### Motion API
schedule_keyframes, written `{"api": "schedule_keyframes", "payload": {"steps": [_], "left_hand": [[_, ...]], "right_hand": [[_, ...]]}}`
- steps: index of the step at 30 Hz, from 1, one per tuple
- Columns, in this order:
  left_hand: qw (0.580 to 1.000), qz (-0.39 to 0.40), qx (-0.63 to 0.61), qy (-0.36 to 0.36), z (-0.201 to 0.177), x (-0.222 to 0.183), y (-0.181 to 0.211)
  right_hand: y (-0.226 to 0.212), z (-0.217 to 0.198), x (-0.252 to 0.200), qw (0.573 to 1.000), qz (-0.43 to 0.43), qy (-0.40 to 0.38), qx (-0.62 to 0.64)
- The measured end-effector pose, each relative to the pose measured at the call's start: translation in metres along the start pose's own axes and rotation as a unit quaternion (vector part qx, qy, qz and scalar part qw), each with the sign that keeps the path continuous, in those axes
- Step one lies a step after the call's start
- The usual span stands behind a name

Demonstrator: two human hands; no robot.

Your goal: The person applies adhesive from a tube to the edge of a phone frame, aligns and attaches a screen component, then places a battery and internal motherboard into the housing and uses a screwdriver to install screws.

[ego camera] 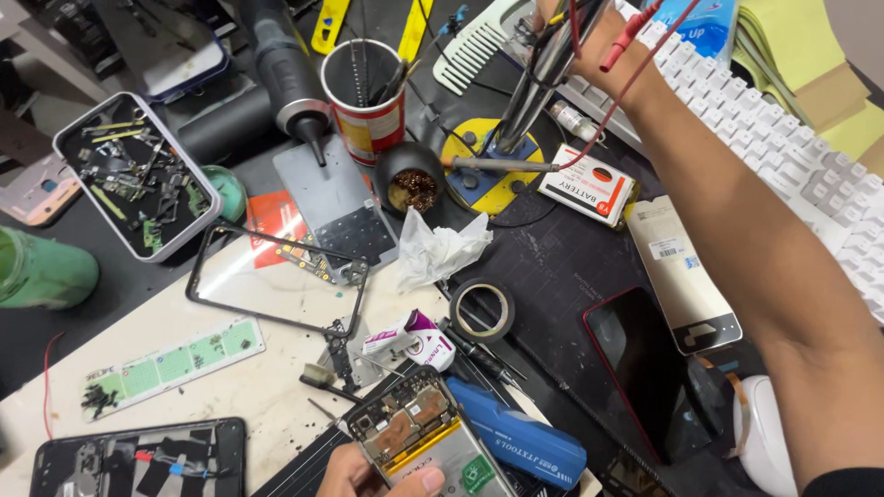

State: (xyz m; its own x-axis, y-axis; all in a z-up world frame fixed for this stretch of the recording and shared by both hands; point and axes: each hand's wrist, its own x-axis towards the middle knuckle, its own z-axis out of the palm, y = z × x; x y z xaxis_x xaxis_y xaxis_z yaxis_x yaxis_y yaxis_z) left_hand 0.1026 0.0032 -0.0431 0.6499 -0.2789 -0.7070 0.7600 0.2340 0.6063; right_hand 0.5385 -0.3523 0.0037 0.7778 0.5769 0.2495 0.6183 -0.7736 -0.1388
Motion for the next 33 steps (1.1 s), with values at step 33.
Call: {"api": "schedule_keyframes", "payload": {"steps": [33], "left_hand": [[0.966, 0.216, 0.103, -0.093, -0.007, -0.119, -0.064]], "right_hand": [[-0.250, -0.152, -0.242, 0.902, 0.222, 0.050, 0.368]]}}
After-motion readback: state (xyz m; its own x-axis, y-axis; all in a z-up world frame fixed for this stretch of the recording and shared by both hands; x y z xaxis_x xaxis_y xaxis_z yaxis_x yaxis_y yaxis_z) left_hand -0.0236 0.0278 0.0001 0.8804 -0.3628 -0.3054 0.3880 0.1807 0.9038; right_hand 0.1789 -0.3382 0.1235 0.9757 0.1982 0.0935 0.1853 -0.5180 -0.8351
